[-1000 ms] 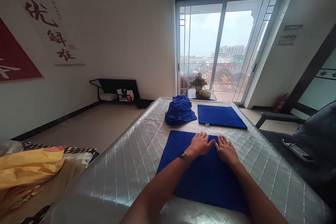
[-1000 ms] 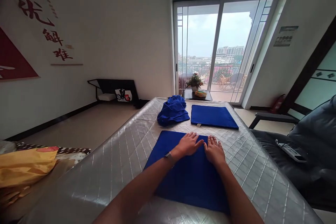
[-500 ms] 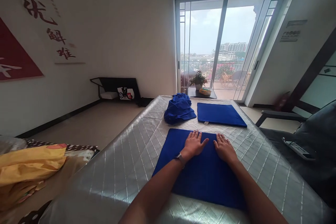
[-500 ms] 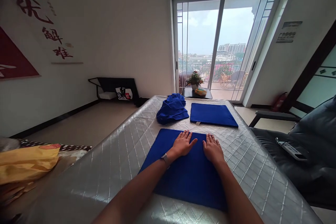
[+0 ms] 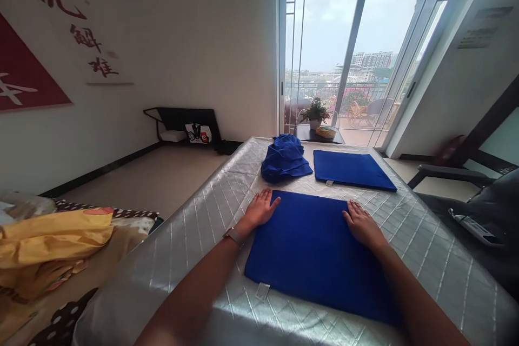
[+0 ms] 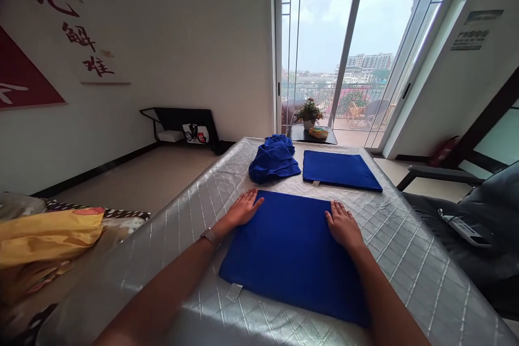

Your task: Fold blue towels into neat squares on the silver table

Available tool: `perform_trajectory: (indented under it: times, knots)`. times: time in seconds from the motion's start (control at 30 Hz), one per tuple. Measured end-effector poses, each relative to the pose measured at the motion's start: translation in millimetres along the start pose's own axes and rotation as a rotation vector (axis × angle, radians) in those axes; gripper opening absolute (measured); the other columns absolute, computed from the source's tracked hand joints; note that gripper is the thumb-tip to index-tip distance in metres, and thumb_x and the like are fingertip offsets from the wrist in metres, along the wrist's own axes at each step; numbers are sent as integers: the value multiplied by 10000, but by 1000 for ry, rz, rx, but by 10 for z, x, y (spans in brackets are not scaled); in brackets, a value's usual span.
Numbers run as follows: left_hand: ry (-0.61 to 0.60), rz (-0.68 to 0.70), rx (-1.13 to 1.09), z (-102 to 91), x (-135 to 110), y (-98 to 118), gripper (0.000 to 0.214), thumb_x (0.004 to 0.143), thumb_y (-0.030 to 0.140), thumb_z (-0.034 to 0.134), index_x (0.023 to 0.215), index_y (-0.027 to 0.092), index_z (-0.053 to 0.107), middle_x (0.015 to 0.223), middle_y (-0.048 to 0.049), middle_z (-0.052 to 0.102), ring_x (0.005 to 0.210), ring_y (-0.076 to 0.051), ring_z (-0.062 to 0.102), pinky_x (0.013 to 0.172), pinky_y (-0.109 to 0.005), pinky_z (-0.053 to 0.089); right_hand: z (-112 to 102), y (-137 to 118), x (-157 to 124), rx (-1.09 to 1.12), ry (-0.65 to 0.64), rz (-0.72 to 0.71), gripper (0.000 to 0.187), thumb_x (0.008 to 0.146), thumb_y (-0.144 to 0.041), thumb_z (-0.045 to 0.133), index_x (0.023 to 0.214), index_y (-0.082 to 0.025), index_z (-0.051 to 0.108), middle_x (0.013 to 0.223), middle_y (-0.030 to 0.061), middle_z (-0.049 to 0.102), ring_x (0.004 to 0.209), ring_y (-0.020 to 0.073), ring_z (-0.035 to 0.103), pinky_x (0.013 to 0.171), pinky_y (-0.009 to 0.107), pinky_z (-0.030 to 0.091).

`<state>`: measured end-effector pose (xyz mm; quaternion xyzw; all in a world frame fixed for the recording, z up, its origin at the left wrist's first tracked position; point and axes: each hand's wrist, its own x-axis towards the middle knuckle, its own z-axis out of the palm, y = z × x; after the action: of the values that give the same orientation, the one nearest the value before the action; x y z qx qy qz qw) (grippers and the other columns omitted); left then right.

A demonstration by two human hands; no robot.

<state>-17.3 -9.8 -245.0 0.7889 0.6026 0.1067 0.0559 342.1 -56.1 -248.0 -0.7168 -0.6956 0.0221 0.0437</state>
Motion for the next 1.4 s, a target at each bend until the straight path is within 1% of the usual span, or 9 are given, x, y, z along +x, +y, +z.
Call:
perform_trajectory:
  times: [0.2,0.33,0.47,0.53,0.6,0.7,0.9,1.13,1.4]
  knots:
    - [65,55,-32,-15,7,-82,555,1060,420,268,1512,125,398,1571,-140,386,1472,-243,323,1217,-408,241,10,89,34,42,13,-40,650,1006,-388,172,1550,-56,296,1629,112,265,1513,201,188,1223,393,203]
    - [132,30,-38,-113,-14,-120,441,1041,306,348,1386,126,556,1468,-145,527,1393,-237,444,1171,-363,314,-86,135,-5,104,110,-39,635,997,-391,213,1505,-52,386,1581,144,371,1483,225,279,1209,394,229]
    - [193,-29,-68,-224,-34,-118,329,1002,243,429,1170,159,698,1246,-104,663,1200,-220,579,1086,-321,397,-295,204,-81,136,203,92,546,959,-408,321,1342,-131,594,1400,160,574,1309,280,507,1075,411,393]
    - [198,-44,-75,-260,-41,-120,283,982,236,470,1092,175,724,1157,-88,688,1139,-218,599,1056,-316,417,-398,235,-105,126,145,213,470,928,-433,393,1202,-180,679,1224,147,678,1149,298,609,956,409,455]
    - [187,-59,-77,-281,-47,-124,244,963,240,509,1044,189,732,1117,-82,693,1118,-225,601,1036,-324,430,-468,257,-110,118,38,333,426,906,-481,441,1105,-213,706,1097,128,726,1028,309,655,856,404,470]
    - [173,-73,-77,-292,-53,-126,210,943,263,550,1014,194,735,1100,-83,693,1099,-234,601,1022,-335,436,-495,275,-90,113,-47,405,426,887,-535,474,1064,-227,709,1081,130,738,996,325,664,790,399,457]
    - [191,-104,-81,-275,-51,-125,216,945,295,568,1040,201,738,1116,-81,693,1098,-242,589,1012,-344,436,-410,330,-26,166,-27,387,446,883,-552,485,1072,-218,711,1114,140,737,973,308,670,735,372,436]
    - [233,-128,-106,-192,-17,-137,274,951,378,594,1112,209,738,1161,-82,678,1110,-244,582,1016,-352,425,-363,368,-17,199,7,355,425,870,-551,511,1038,-220,718,1080,109,748,964,290,670,721,351,425]
    - [257,-254,-157,-154,159,-100,258,922,464,622,979,254,761,1099,-57,712,1066,-262,592,944,-380,439,-410,285,-56,234,19,418,396,858,-544,527,1024,-233,709,1024,101,751,922,288,670,734,354,433]
